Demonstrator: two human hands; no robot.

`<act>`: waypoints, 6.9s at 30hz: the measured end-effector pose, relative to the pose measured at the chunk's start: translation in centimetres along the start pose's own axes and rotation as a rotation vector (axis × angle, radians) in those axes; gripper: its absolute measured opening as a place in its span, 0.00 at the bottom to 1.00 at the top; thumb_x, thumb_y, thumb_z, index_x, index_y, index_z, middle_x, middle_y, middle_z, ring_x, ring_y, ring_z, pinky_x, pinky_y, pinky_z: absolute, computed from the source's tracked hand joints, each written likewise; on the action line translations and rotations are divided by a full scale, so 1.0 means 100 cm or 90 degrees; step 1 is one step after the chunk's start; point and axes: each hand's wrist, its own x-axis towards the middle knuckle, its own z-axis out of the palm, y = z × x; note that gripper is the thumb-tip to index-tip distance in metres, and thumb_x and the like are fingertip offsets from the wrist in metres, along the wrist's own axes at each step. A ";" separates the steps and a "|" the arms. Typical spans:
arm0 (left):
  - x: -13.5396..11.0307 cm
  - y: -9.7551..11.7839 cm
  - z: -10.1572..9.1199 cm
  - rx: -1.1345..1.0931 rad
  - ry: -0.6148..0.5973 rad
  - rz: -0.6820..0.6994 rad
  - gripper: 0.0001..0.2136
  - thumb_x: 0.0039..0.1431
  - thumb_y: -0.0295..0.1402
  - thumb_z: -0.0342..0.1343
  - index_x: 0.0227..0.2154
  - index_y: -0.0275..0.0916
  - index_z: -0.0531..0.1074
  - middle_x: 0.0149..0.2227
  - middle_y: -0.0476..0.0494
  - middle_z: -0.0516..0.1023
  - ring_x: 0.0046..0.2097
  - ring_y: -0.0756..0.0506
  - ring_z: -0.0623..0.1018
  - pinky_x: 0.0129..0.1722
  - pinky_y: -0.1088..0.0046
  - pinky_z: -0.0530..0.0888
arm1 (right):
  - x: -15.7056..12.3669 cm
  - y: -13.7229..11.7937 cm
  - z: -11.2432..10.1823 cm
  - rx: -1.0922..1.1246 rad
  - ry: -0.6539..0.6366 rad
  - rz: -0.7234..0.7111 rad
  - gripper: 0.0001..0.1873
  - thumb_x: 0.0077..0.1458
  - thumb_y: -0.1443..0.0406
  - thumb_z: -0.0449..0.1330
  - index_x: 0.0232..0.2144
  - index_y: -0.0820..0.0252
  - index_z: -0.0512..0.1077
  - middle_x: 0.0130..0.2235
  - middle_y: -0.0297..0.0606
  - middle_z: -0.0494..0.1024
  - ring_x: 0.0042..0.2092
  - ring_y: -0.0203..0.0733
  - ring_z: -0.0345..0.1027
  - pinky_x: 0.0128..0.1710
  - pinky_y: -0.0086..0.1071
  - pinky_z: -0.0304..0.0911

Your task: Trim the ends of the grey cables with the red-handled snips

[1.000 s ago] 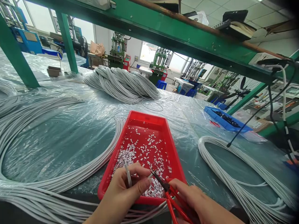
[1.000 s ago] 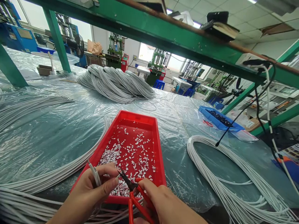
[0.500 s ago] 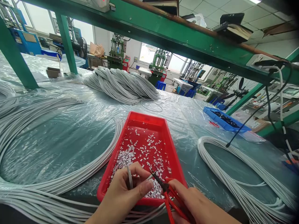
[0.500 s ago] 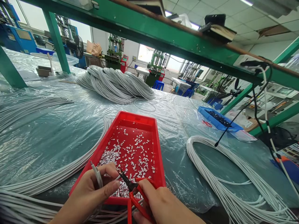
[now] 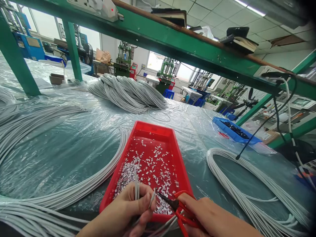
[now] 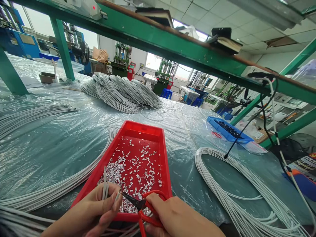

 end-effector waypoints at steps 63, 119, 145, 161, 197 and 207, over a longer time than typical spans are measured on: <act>0.011 -0.009 0.004 0.128 0.263 0.218 0.11 0.47 0.36 0.66 0.31 0.38 0.72 0.19 0.55 0.62 0.16 0.58 0.58 0.14 0.85 0.51 | 0.021 0.002 0.002 0.041 -0.035 0.057 0.22 0.51 0.55 0.52 0.45 0.61 0.62 0.40 0.43 0.68 0.38 0.42 0.62 0.36 0.36 0.58; -0.002 -0.014 0.003 0.259 0.166 0.194 0.11 0.56 0.40 0.57 0.31 0.38 0.64 0.16 0.59 0.52 0.15 0.56 0.48 0.13 0.81 0.43 | 0.006 -0.002 0.005 0.044 -0.095 0.068 0.30 0.55 0.53 0.45 0.57 0.60 0.55 0.49 0.50 0.64 0.50 0.51 0.60 0.48 0.44 0.58; 0.003 -0.013 0.000 0.102 0.046 0.121 0.10 0.53 0.38 0.61 0.26 0.35 0.74 0.17 0.49 0.69 0.15 0.55 0.66 0.14 0.84 0.60 | 0.036 -0.002 0.011 0.508 0.061 -0.012 0.25 0.43 0.60 0.64 0.43 0.66 0.65 0.19 0.27 0.57 0.20 0.27 0.50 0.19 0.22 0.46; 0.013 -0.006 -0.001 0.268 0.194 0.200 0.09 0.47 0.31 0.64 0.21 0.35 0.69 0.17 0.51 0.67 0.19 0.52 0.66 0.19 0.80 0.62 | 0.069 -0.014 0.039 0.705 0.291 -0.066 0.09 0.36 0.73 0.62 0.18 0.65 0.63 0.17 0.29 0.59 0.21 0.27 0.45 0.22 0.26 0.42; 0.017 -0.009 -0.005 0.041 0.091 0.127 0.14 0.49 0.39 0.64 0.22 0.32 0.71 0.18 0.48 0.69 0.14 0.57 0.64 0.13 0.86 0.54 | 0.084 -0.002 0.021 0.672 0.107 -0.149 0.10 0.36 0.71 0.67 0.23 0.69 0.68 0.22 0.36 0.70 0.24 0.31 0.62 0.26 0.23 0.58; 0.019 -0.013 -0.008 0.145 0.141 0.184 0.14 0.51 0.42 0.62 0.26 0.34 0.69 0.17 0.51 0.67 0.16 0.56 0.64 0.16 0.85 0.56 | 0.085 -0.012 0.037 0.544 0.350 -0.103 0.12 0.43 0.64 0.60 0.20 0.66 0.62 0.20 0.35 0.65 0.22 0.31 0.55 0.22 0.25 0.52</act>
